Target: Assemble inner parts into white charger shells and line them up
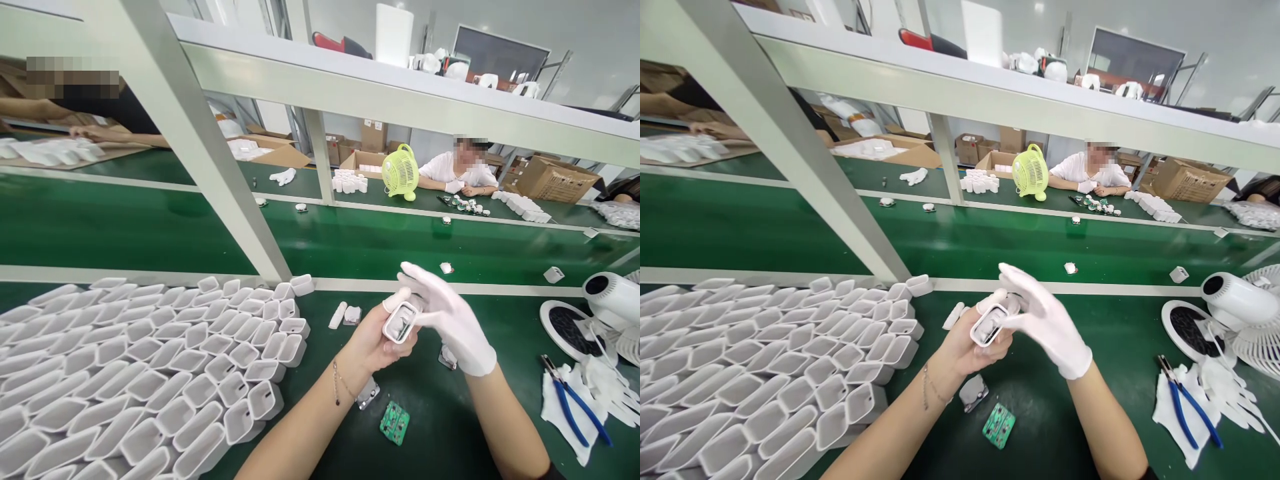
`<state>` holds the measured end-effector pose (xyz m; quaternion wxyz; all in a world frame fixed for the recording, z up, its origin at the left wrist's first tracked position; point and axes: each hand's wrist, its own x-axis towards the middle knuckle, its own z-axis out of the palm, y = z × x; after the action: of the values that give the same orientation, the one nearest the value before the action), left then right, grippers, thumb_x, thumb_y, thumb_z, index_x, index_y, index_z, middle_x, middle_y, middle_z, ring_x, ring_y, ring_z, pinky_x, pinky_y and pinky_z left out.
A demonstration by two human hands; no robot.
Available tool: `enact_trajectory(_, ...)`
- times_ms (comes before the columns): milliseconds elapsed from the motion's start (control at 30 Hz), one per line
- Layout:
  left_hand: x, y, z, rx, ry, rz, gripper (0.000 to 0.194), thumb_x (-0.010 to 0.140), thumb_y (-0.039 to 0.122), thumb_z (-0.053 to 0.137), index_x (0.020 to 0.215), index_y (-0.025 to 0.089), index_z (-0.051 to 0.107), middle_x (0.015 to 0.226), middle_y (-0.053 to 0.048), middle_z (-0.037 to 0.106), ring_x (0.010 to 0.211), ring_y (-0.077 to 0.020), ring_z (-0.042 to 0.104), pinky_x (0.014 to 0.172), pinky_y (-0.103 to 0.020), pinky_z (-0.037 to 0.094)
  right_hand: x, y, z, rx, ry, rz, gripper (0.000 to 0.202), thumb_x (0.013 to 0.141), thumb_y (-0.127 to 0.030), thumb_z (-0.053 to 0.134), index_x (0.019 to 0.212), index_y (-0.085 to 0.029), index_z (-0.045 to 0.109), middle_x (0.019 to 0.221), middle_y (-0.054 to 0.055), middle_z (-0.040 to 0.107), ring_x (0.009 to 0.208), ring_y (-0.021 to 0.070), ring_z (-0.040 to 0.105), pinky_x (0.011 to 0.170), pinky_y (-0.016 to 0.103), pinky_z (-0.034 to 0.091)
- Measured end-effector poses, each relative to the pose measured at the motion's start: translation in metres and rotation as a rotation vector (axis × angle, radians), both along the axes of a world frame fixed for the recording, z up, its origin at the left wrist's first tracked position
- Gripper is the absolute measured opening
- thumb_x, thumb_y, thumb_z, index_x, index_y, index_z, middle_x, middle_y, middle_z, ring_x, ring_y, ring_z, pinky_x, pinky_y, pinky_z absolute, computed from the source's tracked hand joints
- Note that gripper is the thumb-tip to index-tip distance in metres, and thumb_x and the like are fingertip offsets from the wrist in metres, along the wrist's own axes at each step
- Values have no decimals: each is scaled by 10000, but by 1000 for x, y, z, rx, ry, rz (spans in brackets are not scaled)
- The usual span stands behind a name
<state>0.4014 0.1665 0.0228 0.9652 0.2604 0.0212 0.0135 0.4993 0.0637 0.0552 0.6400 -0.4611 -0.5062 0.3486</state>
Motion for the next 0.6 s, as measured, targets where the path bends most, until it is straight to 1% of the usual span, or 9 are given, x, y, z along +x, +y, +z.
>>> enact_trajectory(100, -3, 3, 8, 23, -7, 133, 340, 784, 323, 643, 617, 111, 436, 497, 21, 450, 280, -18, 299, 274, -114, 176, 34, -1, -1, 224, 118, -140, 450, 898, -544, 400, 1234, -282, 542, 1385, 62, 452, 1243, 266, 476, 1029, 473, 392)
enact_trajectory(167, -7, 8, 14, 25, -26, 205, 359, 839, 314, 580, 592, 114, 414, 505, 18, 445, 284, -20, 307, 284, -118, 203, 75, 3, -12, 221, 12, -484, 458, 909, -504, 376, 1287, -264, 474, 1396, 69, 438, 1213, 239, 505, 1021, 433, 403)
enact_trajectory(200, -10, 10, 17, 20, -39, 222, 356, 857, 309, 554, 591, 114, 417, 505, 19, 439, 284, -23, 311, 289, -123, 218, 98, 6, -21, 120, -91, -689, 502, 903, -490, 388, 1345, -252, 407, 1410, 69, 419, 1222, 219, 496, 1028, 398, 398)
enact_trajectory(233, -12, 12, 20, 10, -48, 240, 341, 869, 305, 535, 604, 113, 439, 508, 19, 438, 288, -27, 320, 297, -129, 237, 120, 11, -33, -67, -223, -872, 557, 904, -496, 366, 1393, -231, 347, 1424, 72, 399, 1240, 198, 476, 1036, 353, 388)
enact_trajectory(267, -15, 13, 22, -7, -50, 264, 315, 879, 305, 522, 637, 109, 478, 522, 16, 450, 302, -33, 341, 306, -133, 257, 141, 17, -46, -333, -380, -985, 594, 911, -512, 303, 1429, -221, 297, 1445, 67, 368, 1265, 180, 445, 1042, 317, 377)
enact_trajectory(333, -19, 14, 27, -59, -36, 326, 235, 897, 296, 496, 784, 104, 570, 627, -13, 536, 392, -61, 454, 355, -145, 341, 175, 31, -73, -537, -446, -1016, 660, 853, -490, 439, 1419, -160, 357, 1450, 131, 345, 1279, 264, 409, 1062, 386, 337)
enact_trajectory(433, -20, 12, 31, -139, 43, 374, 216, 903, 211, 469, 1034, 89, 590, 896, -91, 623, 720, -161, 631, 609, -243, 530, 201, 51, -104, -711, -560, -982, 554, 808, -384, 530, 1325, -187, 499, 1396, 136, 408, 1258, 331, 390, 1038, 487, 311)
enact_trajectory(500, -20, 9, 32, -173, 78, 405, 265, 897, 156, 457, 1124, 81, 570, 948, -109, 621, 828, -188, 634, 707, -289, 539, 206, 61, -113, -786, -631, -963, 445, 829, -313, 500, 1237, -154, 574, 1314, 174, 469, 1245, 363, 378, 1007, 551, 292)
enact_trajectory(600, -19, 8, 33, -238, 73, 504, 332, 904, 128, 442, 1223, 139, 535, 901, -77, 614, 706, -124, 598, 587, -217, 496, 198, 67, -115, -800, -731, -895, 400, 873, -278, 438, 1197, -102, 591, 1225, 203, 511, 1207, 339, 418, 1000, 521, 307)
